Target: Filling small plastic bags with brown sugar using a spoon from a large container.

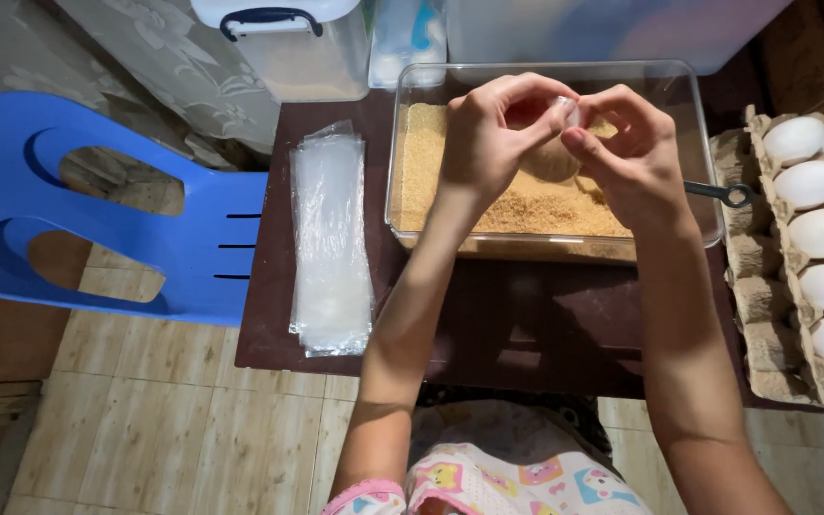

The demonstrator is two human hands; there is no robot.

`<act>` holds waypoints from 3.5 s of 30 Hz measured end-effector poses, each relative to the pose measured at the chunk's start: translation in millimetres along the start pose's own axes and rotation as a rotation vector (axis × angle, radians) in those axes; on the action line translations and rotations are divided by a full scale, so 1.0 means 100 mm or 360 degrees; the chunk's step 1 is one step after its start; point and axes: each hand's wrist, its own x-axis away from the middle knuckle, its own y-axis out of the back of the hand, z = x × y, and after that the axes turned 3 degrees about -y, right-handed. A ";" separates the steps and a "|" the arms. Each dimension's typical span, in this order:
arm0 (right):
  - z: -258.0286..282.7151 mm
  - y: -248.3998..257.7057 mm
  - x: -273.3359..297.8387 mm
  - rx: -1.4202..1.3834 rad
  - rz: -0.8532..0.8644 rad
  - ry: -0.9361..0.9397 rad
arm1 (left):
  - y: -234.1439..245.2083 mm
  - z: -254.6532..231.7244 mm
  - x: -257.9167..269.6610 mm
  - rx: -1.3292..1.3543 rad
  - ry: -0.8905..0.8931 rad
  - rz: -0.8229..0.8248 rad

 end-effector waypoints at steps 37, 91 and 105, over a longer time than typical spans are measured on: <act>-0.07 -0.10 0.05 0.0291 0.0052 0.0062 | -0.18 -0.01 -0.09 0.0795 -0.0090 -0.0306; 0.21 -0.46 0.23 -0.0280 0.0037 -0.0297 | 0.22 0.11 0.51 0.0608 0.0153 0.0191; 0.29 -0.92 0.11 -0.0009 0.0203 -0.0393 | 0.82 -0.09 1.06 0.0140 0.0780 0.0081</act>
